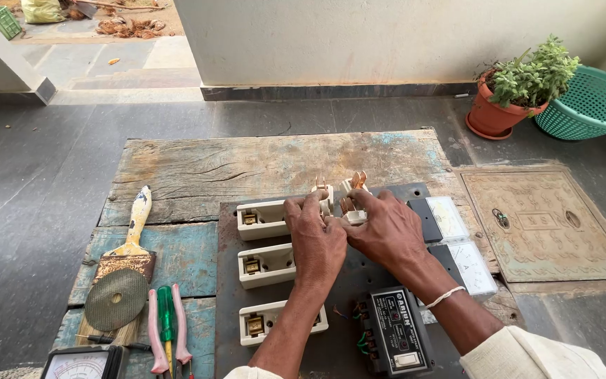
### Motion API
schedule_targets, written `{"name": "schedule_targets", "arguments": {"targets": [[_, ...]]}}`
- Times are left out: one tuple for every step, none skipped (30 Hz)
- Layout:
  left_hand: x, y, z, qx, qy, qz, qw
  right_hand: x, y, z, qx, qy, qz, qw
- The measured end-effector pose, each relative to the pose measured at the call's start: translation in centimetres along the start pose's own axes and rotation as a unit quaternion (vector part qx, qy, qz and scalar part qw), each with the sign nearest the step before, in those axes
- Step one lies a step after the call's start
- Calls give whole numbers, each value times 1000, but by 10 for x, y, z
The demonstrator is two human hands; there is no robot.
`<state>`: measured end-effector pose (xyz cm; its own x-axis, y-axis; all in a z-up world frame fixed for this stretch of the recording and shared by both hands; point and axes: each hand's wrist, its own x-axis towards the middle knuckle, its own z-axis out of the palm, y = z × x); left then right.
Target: The person assembles white ceramic electrical components by inserting internal parts and securing them with a screwdriver. They then use pliers to strip and connect wires to a metal panel, working on a wooden workbench with tools and a multimeter nearby.
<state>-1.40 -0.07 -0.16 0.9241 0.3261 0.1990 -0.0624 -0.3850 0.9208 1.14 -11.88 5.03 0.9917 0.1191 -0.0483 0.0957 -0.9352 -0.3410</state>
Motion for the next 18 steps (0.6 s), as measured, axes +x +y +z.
{"name": "schedule_targets", "arguments": {"targets": [[-7,1,-4,-1,-1,0,1000,-6,-1,0,0,0,1,1000],[-13,2,-7,-9,0,9,1000,-11,-3,0,-5,5,-2,1000],[-18,3,-10,-17,2,19,1000,-16,-5,0,-9,11,-7,1000],[-23,2,-12,-19,3,19,1000,-15,-1,2,-11,11,-7,1000],[-29,0,-13,3,11,38,999,-17,4,7,-14,-25,4,1000],[-36,-2,-15,24,19,56,998,-19,8,11,-17,-61,15,998],[-41,-1,-17,24,20,56,998,-20,8,10,-17,-61,15,998],[-45,-1,-19,25,18,59,998,-20,7,8,-11,-65,19,998],[-48,-1,-20,25,15,61,998,-21,6,6,-5,-70,25,997],[-53,0,-21,25,15,61,998,-22,8,7,-6,-70,25,997],[-59,0,-23,23,15,65,998,-24,9,8,-8,-93,33,995],[-64,1,-24,22,15,69,997,-26,11,9,-10,-116,41,992],[-67,2,-25,21,17,69,997,-27,13,11,-11,-116,39,992],[-70,2,-25,17,13,66,998,-29,15,13,-2,-115,38,993],[-75,2,-25,13,7,61,998,-32,18,16,8,-116,40,992],[-78,3,-26,14,7,59,998,-36,19,17,8,-118,39,992],[-81,4,-27,8,4,57,998,-38,20,17,14,-107,44,993],[-84,5,-28,3,1,55,998,-41,21,17,19,-96,49,994]]}}
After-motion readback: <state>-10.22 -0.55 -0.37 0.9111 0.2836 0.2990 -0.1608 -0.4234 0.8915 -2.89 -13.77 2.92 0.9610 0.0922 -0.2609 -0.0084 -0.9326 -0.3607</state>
